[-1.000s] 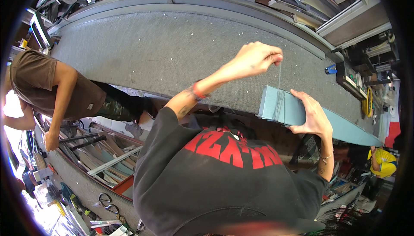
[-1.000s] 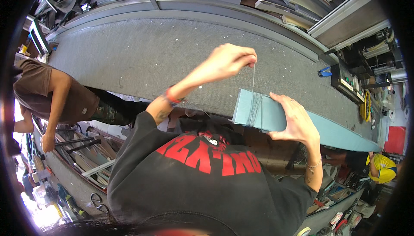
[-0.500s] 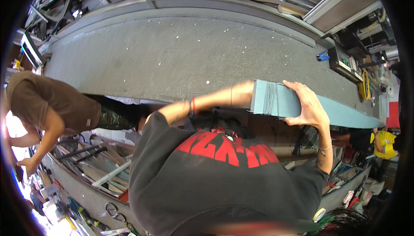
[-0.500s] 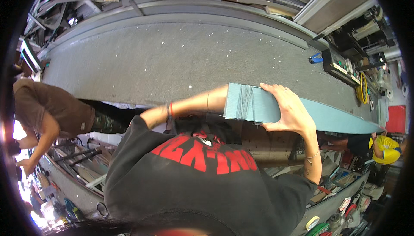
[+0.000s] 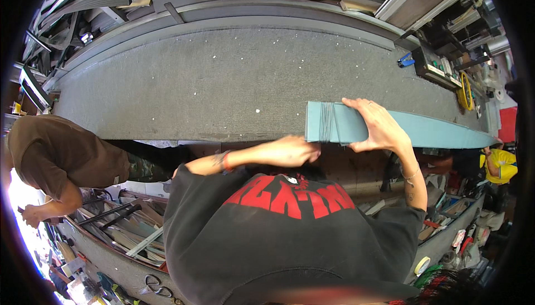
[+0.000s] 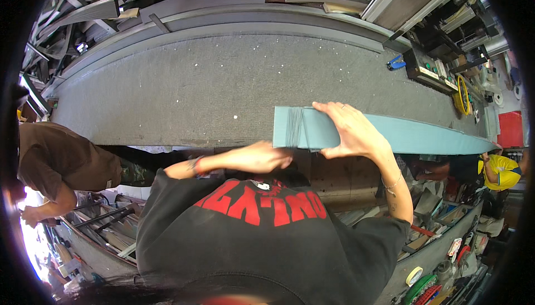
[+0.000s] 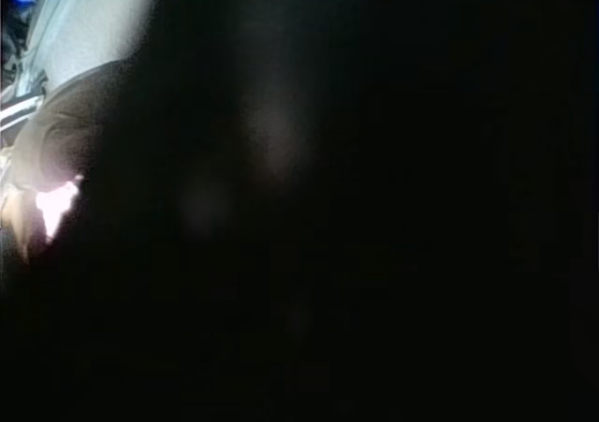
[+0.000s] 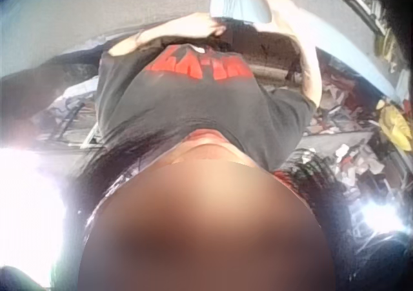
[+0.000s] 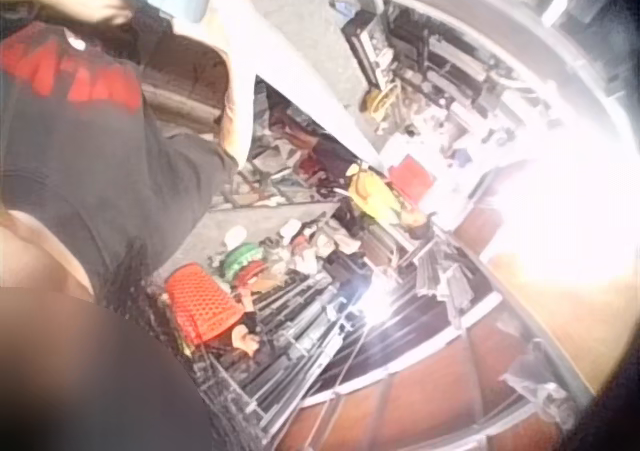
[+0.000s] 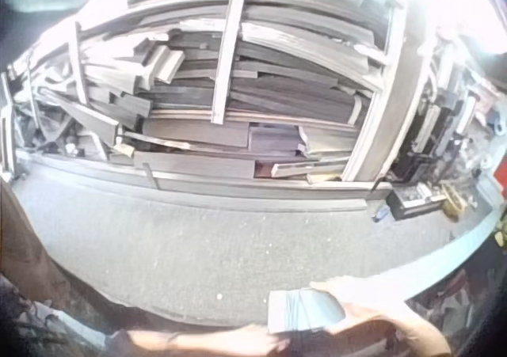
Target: The person assembles a window frame by inserting small black plastic clips into a long teal profile on a workbench. They repeatedly pick clips from a yellow bowl, place them into the profile, and adjust the profile's position. The person also uses a thin wire to pull or align components within the profile.
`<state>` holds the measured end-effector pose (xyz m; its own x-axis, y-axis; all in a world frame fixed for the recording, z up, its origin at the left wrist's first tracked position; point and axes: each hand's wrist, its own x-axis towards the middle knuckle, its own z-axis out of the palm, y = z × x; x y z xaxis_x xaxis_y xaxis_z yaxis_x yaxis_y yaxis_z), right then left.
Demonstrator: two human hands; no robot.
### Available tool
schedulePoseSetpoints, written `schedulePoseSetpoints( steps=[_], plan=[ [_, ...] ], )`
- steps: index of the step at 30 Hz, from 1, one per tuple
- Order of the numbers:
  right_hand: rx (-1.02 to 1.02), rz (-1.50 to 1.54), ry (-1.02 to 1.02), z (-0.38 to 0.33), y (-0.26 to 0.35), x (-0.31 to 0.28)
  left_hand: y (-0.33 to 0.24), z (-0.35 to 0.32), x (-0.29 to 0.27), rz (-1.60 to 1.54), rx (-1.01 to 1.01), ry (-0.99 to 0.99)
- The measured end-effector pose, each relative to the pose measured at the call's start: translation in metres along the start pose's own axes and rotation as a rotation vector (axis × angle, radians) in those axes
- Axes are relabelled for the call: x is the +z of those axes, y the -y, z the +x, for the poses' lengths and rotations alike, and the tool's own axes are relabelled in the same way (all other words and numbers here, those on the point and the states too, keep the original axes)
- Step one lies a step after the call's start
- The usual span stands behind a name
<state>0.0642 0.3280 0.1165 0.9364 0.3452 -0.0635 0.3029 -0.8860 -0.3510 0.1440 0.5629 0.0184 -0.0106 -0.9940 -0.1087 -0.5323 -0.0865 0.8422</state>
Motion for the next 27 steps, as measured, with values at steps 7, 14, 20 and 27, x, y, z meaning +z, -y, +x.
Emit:
schedulePoseSetpoints(
  steps=[7, 14, 20, 27],
  plan=[
    [-0.019, 0.010, 0.037, -0.005, 0.003, 0.011, -0.015, -0.024, -0.087, -0.181, 0.156, -0.557],
    [-0.060, -0.093, -0.112, -0.005, 0.001, -0.011, -0.004, 0.015, 0.007, 0.238, 0.467, -0.419],
    [-0.003, -0.050, 0.012, -0.002, 0.000, 0.005, -0.024, -0.025, -0.081, -0.055, 0.336, -0.759],
    [-0.001, -0.104, -0.022, -0.010, 0.000, 0.005, 0.035, 0.031, 0.004, 0.382, -0.065, -0.276]
  ],
)
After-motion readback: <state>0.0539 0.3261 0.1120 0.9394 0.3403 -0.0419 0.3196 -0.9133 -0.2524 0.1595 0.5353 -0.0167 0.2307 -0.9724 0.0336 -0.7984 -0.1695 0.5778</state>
